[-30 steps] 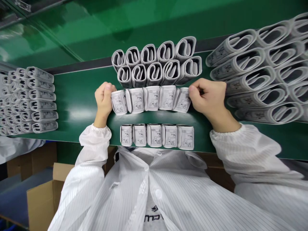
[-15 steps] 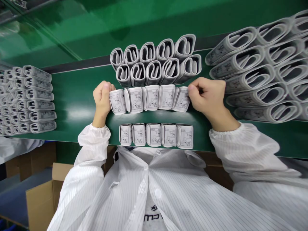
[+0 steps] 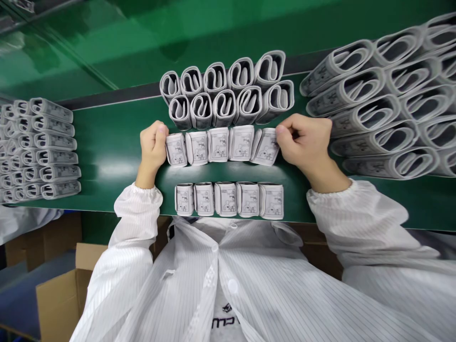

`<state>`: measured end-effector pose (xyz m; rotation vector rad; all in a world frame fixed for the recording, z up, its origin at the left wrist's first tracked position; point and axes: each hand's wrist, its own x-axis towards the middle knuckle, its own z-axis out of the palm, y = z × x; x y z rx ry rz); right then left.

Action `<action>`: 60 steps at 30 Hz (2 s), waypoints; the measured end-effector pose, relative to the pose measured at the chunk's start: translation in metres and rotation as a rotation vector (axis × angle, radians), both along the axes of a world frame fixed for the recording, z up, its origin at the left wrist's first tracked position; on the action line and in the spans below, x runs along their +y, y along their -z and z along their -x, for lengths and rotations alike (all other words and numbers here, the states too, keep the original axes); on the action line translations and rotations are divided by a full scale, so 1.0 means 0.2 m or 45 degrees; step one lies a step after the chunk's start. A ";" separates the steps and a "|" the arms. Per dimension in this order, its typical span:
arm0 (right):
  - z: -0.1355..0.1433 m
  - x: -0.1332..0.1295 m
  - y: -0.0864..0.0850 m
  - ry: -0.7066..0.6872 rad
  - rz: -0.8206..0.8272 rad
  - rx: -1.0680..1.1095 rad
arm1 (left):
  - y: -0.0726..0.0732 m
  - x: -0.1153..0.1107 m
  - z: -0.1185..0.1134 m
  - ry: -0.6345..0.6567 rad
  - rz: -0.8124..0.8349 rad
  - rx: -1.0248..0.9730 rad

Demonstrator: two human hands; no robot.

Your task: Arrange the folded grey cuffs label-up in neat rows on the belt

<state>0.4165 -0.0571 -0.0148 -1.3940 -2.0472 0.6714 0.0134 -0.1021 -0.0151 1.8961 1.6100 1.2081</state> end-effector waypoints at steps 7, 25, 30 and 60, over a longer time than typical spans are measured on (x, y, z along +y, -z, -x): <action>0.00 0.00 0.01 -0.016 -0.140 0.090 | -0.03 0.01 0.01 -0.062 -0.151 0.112; 0.00 0.02 0.04 -0.070 -0.274 0.242 | -0.06 0.00 0.01 -0.110 -0.110 0.256; 0.01 0.02 0.04 -0.083 -0.269 0.270 | -0.06 0.01 0.01 -0.126 -0.079 0.279; 0.00 0.03 0.06 -0.142 -0.244 0.215 | -0.07 0.01 0.03 -0.141 -0.072 0.271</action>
